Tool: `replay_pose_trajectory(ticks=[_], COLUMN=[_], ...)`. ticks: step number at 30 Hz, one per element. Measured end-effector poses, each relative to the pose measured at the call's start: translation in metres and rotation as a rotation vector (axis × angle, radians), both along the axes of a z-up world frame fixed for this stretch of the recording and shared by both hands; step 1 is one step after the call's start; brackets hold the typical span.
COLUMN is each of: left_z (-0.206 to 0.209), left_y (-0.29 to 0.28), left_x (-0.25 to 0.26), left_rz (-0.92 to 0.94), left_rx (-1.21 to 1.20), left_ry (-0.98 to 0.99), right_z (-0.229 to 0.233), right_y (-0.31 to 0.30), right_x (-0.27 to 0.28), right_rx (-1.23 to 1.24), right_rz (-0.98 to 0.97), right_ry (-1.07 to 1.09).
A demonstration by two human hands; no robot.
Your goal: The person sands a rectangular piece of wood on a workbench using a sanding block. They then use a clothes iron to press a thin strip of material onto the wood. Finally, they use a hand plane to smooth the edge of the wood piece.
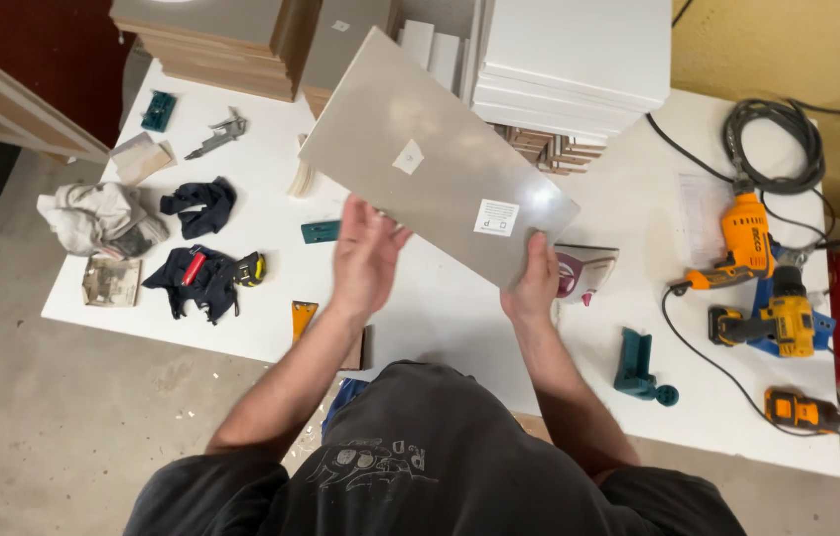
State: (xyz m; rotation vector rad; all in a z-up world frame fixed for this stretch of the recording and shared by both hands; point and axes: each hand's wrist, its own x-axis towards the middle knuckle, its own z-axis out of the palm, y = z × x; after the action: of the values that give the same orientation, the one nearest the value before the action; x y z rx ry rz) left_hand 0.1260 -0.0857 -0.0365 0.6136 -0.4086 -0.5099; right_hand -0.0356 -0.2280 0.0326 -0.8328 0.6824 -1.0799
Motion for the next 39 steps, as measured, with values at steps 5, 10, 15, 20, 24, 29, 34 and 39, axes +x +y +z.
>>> replay_pose_trajectory(ticks=[5,10,15,20,24,29,34,39], left_z=[0.112,0.135,0.126,0.147,0.187,0.191,0.154,0.135], left_y=[-0.017,-0.001,-0.001,-0.005,-0.003,-0.004,0.037,0.093], left_x=[-0.035,0.01,0.024,0.015,0.001,-0.008,0.054,0.058], left_rz=[0.211,0.317,0.196,0.06,-0.11,-0.095,0.512,0.019], left_rx=[0.221,0.662,0.954,1.14,1.322,1.262,1.064,1.027], left_ry=[-0.031,-0.318,-0.662,-0.889,-1.272,-1.483,-1.353,-0.677], right_z=[-0.06,-0.06,-0.011,0.016,0.106,0.078,0.031,0.0], right_y=[0.031,0.041,0.015,-0.049,-0.053,-0.041,-0.053,-0.068], right_x=[0.001,-0.028,-0.048,-0.038,-0.042,-0.029,-0.037,-0.051], right_rx=[0.002,-0.451,-0.478,-0.721,-1.08,-0.557,-0.259,-0.14], right_rz=[0.047,1.125,0.895,0.114,0.059,0.559,0.445,0.358], right_ry=[0.328,0.634,0.553,0.536,0.73,0.699,0.357,0.308])
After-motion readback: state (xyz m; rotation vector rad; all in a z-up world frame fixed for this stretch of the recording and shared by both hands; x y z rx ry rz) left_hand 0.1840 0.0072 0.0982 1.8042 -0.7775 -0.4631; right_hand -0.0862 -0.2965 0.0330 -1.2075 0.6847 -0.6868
